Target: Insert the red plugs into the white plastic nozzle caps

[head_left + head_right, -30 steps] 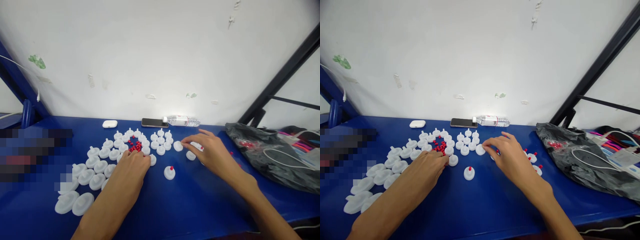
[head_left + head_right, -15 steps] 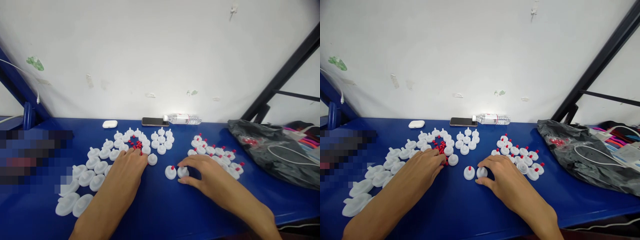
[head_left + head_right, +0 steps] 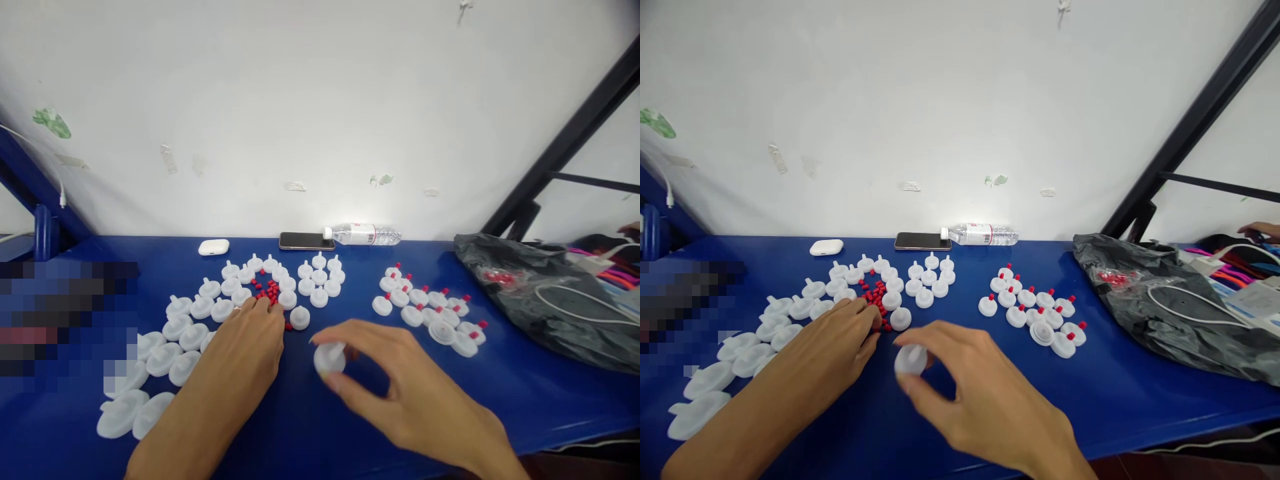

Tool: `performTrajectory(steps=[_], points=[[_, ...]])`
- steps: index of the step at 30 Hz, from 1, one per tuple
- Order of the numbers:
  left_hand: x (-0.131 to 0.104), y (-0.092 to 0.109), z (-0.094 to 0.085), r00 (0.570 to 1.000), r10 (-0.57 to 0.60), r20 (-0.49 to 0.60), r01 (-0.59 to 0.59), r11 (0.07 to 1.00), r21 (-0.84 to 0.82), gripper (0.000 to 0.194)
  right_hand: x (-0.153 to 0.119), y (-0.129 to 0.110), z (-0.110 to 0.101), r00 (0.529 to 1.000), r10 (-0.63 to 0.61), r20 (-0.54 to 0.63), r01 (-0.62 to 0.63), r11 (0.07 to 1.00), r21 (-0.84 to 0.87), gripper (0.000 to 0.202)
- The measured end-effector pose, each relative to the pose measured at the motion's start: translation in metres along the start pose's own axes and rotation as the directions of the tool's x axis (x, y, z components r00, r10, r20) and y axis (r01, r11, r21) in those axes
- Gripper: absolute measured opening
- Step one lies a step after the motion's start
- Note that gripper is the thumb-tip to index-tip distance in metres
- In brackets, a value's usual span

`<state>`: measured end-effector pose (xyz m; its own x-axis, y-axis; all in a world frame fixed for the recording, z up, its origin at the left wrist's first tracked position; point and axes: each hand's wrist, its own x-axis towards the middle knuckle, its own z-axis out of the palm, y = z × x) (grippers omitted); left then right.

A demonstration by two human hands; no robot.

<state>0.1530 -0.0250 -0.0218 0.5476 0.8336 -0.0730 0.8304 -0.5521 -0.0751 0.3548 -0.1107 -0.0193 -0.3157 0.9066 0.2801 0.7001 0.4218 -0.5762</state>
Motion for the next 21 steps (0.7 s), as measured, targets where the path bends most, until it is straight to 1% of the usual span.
performTrajectory(steps=[2, 4, 6, 8, 10, 13, 16, 18, 21], points=[[-0.001, 0.000, 0.001, 1.000, 0.003, -0.003, -0.003, 1.000, -0.002, 0.030, -0.002, -0.001, 0.005, 0.997, -0.023, 0.068, 0.024, 1.000, -0.007, 0.032], [-0.001, -0.001, 0.002, 1.000, 0.017, -0.015, -0.018, 1.000, -0.010, 0.032, -0.002, 0.002, 0.009, 0.996, -0.007, 0.088, 0.013, 0.998, -0.063, 0.028], [-0.001, 0.000, 0.002, 0.999, 0.029, -0.040, -0.030, 0.999, -0.024, 0.032, -0.001, 0.007, 0.011, 0.998, 0.017, 0.053, -0.010, 0.991, -0.134, 0.029], [0.000, 0.000, 0.001, 0.997, 0.031, -0.071, -0.035, 0.998, -0.047, 0.030, 0.000, 0.013, 0.012, 0.999, 0.041, 0.008, -0.039, 0.981, -0.188, 0.035], [0.000, 0.001, -0.002, 0.994, 0.027, -0.106, -0.035, 0.997, -0.071, 0.028, 0.000, 0.017, 0.013, 0.998, 0.054, -0.014, -0.055, 0.978, -0.203, 0.041], [-0.003, 0.003, -0.004, 0.984, 0.024, -0.176, -0.061, 0.975, -0.212, 0.026, 0.001, 0.018, 0.014, 0.999, 0.031, -0.019, -0.034, 0.984, -0.175, 0.039], [-0.009, 0.008, -0.005, 0.973, 0.070, -0.222, -0.156, 0.904, -0.398, 0.020, 0.003, 0.014, 0.013, 1.000, 0.021, 0.002, -0.021, 0.990, -0.137, 0.032], [-0.011, 0.011, -0.007, 0.965, 0.124, -0.231, -0.221, 0.857, -0.464, 0.020, 0.004, 0.011, 0.011, 0.998, 0.044, 0.040, -0.038, 0.990, -0.133, 0.027], [-0.010, 0.014, -0.009, 0.955, 0.186, -0.231, -0.280, 0.820, -0.499, 0.025, 0.005, 0.008, 0.010, 0.995, 0.058, 0.078, -0.044, 0.984, -0.172, 0.020]])
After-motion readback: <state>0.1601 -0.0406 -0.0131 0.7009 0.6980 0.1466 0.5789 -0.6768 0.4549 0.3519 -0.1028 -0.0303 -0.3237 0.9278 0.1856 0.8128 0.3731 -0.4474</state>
